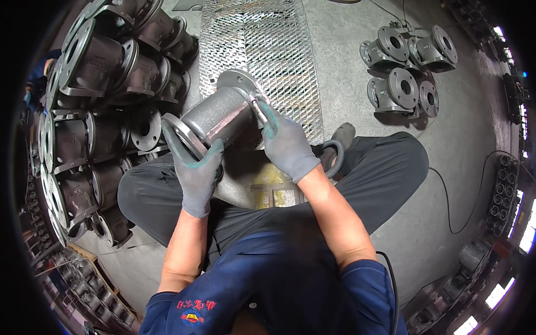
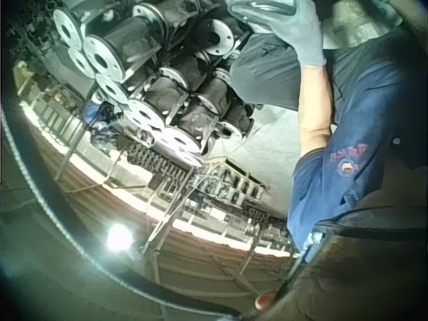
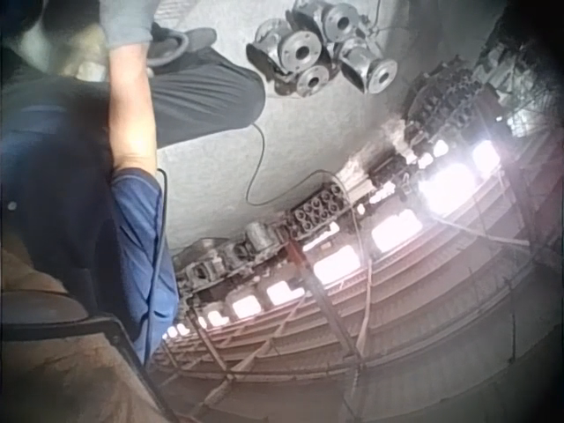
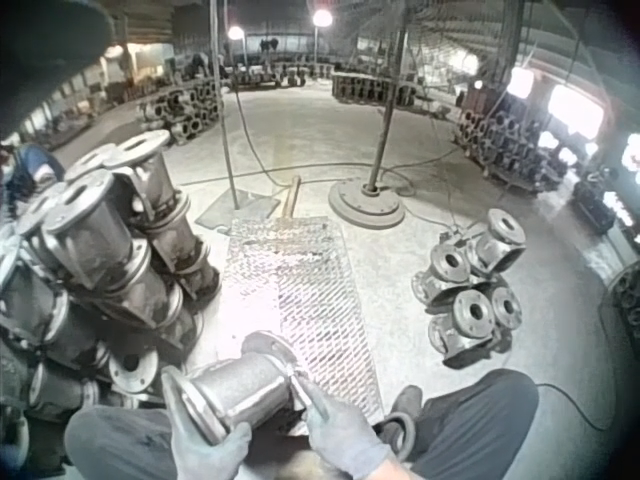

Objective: The person grinds the surfaces of a metal casting using a rotary tool, sets it aside, and picks up another metal casting to grind its interior and exterior with the tool.

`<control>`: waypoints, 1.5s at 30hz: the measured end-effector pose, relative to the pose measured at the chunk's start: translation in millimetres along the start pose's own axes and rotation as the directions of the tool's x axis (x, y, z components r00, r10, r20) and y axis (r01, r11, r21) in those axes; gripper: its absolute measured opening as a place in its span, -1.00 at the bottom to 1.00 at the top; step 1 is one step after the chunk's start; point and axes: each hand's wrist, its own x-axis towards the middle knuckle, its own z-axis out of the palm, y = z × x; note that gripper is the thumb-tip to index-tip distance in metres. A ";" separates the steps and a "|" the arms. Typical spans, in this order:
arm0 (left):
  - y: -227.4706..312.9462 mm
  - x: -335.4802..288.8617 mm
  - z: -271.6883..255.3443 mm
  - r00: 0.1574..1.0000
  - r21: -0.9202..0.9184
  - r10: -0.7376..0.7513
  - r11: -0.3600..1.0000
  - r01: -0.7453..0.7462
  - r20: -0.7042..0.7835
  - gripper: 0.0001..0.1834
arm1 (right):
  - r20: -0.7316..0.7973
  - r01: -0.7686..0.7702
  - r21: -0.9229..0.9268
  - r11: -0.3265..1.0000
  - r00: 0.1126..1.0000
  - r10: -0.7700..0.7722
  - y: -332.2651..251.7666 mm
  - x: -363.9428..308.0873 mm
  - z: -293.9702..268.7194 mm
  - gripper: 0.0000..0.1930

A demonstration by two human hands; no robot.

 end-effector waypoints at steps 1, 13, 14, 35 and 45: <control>2.4 -0.1 0.8 1.000 0.000 -0.002 1.000 0.002 0.000 0.32 | -0.013 -0.003 0.089 0.996 1.000 0.004 -0.1 -0.5 1.4 -0.46; 11.2 8.1 1.0 0.999 0.269 0.044 0.962 -0.040 -0.010 0.31 | 0.074 -0.072 0.155 0.985 0.995 0.061 8.8 -2.4 -15.4 -0.45; 12.4 8.6 1.0 0.999 0.260 0.038 0.965 -0.031 -0.020 0.31 | 0.073 -0.050 0.135 0.990 0.997 0.040 12.4 -1.9 -12.5 -0.45; 1.6 17.5 -5.5 0.999 0.210 -0.020 0.977 0.025 -0.028 0.36 | 0.083 -0.179 0.251 0.951 0.983 0.163 3.3 -7.8 18.7 -0.46; 7.3 18.8 -4.0 0.999 0.180 -0.047 0.982 0.049 -0.016 0.30 | 0.077 -0.198 0.291 0.936 0.980 0.183 6.7 -7.3 25.7 -0.46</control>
